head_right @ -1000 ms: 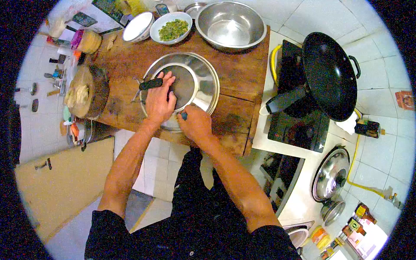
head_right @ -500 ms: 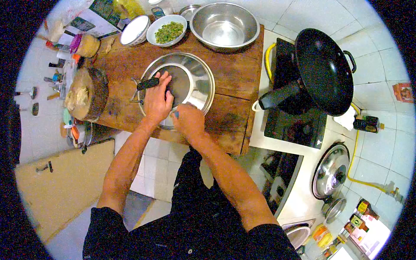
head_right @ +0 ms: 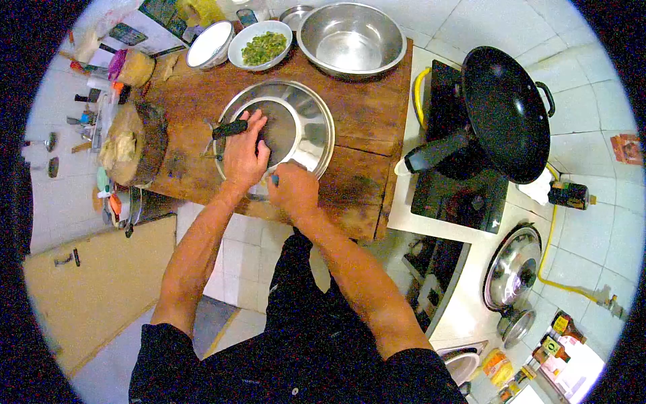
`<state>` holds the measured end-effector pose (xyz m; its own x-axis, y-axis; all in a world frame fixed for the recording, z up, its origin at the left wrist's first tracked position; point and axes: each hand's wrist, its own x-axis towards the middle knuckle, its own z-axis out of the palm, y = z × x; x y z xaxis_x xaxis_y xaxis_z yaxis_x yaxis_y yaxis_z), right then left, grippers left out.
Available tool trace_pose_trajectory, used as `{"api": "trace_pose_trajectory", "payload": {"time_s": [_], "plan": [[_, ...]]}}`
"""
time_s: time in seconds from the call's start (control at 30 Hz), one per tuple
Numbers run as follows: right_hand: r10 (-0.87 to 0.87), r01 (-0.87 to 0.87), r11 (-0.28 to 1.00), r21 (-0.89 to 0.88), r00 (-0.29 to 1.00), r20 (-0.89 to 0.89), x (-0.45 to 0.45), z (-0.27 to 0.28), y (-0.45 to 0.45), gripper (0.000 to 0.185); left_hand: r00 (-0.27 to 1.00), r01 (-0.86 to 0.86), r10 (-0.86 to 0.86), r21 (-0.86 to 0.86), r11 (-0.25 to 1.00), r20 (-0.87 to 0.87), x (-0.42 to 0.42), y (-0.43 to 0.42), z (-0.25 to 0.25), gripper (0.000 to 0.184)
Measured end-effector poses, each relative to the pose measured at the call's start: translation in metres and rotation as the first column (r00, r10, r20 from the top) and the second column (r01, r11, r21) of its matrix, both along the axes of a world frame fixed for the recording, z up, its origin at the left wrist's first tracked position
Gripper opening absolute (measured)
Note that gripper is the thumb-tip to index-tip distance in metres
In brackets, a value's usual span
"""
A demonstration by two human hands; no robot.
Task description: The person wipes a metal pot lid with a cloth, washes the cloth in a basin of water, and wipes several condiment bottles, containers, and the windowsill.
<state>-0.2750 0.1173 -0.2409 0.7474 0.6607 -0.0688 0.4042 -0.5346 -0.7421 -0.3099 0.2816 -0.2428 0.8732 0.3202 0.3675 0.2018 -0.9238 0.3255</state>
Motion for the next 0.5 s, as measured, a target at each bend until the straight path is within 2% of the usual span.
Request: {"api": "trace_pose_trajectory", "payload": {"time_s": [0.13,0.2,0.33,0.4,0.43,0.5], "plan": [[0.019,-0.018,1.0,0.016,0.999,-0.036,0.007,0.0,-0.007,0.024,1.0,0.016,-0.016,-0.014,1.0,-0.001,-0.001,0.002,0.002,0.047],[-0.005,0.002,0.999,-0.041,0.997,-0.079,0.008,0.001,-0.008,0.024,1.0,0.007,-0.007,-0.003,1.0,0.015,-0.001,0.001,0.002,0.047],[-0.003,-0.001,0.997,-0.078,0.999,-0.051,0.005,0.003,-0.004,0.026,1.0,0.0,0.0,-0.005,1.0,0.003,-0.001,0.001,0.004,0.047],[-0.024,0.03,0.999,0.044,0.993,-0.118,0.008,0.002,-0.008,0.029,1.0,0.0,0.001,-0.023,1.0,0.005,-0.001,0.001,0.005,0.044],[-0.024,0.03,0.998,0.047,0.993,-0.115,0.01,0.002,-0.01,0.029,1.0,0.0,0.0,-0.02,1.0,0.008,-0.001,0.002,0.004,0.044],[-0.118,0.135,0.989,0.057,0.964,-0.24,0.011,0.0,-0.015,0.03,0.999,0.038,-0.035,-0.078,0.996,0.032,-0.003,0.006,0.0,0.039]]}}
